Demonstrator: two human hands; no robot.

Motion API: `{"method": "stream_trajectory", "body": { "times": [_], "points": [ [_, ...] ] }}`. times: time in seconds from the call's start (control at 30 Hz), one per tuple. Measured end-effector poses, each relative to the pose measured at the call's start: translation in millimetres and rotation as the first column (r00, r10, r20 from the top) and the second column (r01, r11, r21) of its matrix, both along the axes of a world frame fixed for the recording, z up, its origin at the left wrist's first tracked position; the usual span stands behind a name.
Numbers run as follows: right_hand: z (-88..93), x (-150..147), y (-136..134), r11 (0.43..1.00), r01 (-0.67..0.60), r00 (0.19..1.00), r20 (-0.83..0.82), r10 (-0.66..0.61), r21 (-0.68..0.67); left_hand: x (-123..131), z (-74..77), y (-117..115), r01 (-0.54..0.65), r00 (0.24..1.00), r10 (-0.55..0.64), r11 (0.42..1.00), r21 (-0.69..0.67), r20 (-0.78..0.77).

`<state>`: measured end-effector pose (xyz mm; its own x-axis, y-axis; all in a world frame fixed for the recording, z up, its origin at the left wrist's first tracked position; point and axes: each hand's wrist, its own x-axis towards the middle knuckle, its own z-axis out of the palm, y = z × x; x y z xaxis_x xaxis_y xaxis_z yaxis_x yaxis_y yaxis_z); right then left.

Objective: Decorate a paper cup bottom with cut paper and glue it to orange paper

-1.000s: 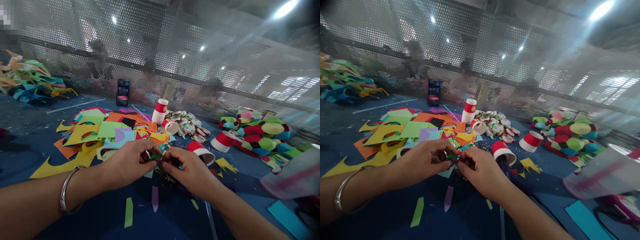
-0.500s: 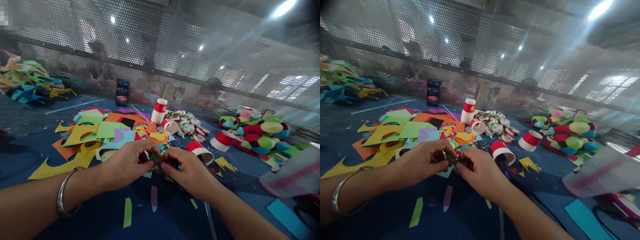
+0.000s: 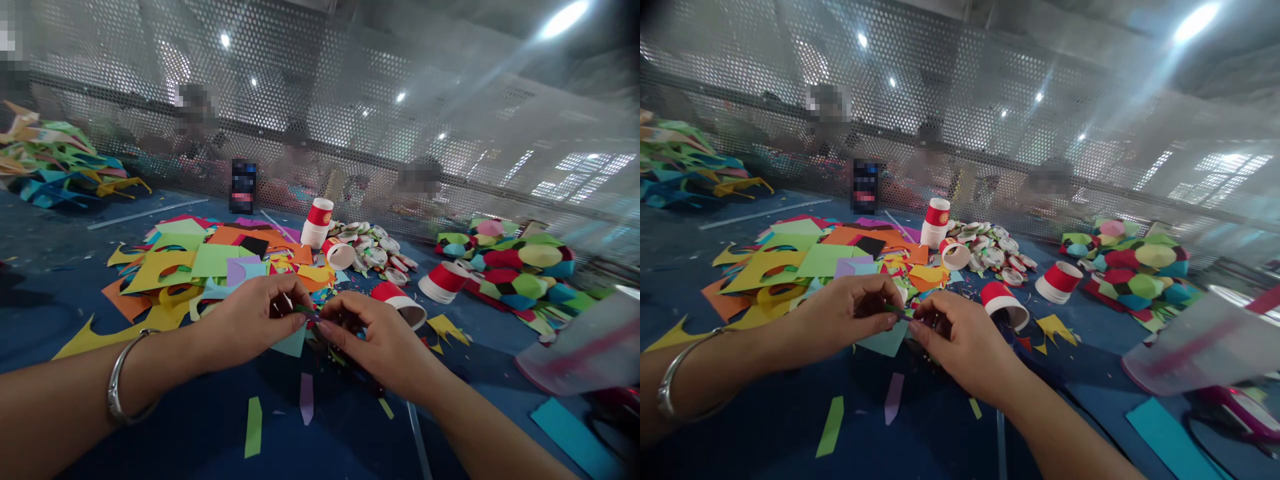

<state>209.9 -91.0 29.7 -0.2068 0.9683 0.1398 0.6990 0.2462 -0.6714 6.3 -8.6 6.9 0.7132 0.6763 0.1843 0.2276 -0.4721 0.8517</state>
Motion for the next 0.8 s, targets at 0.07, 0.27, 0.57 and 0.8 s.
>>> {"method": "stream_trajectory", "body": {
  "times": [0.07,0.27,0.57,0.8],
  "points": [
    [0.2,0.0,-0.4,1.0,0.012,1.0,-0.018,-0.012,0.007,-0.2,2.8,-2.2,-0.033,0.999,0.029,0.995,0.094,0.038],
    [-3.7,2.2,0.3,0.998,0.069,0.987,-0.145,-0.068,0.001,-5.5,9.5,-8.0,-0.115,0.98,0.015,0.856,0.504,0.198],
    [-2.8,1.7,-0.6,0.964,-0.142,0.784,-0.619,-0.029,-0.225,-17.2,8.2,-11.0,-0.025,0.984,-0.128,0.579,0.815,0.121],
    [-2.6,3.8,0.1,0.955,-0.187,0.712,-0.701,-0.031,-0.232,-18.9,6.0,-13.5,0.085,0.99,-0.143,0.498,0.863,-0.015]
  ]
}}
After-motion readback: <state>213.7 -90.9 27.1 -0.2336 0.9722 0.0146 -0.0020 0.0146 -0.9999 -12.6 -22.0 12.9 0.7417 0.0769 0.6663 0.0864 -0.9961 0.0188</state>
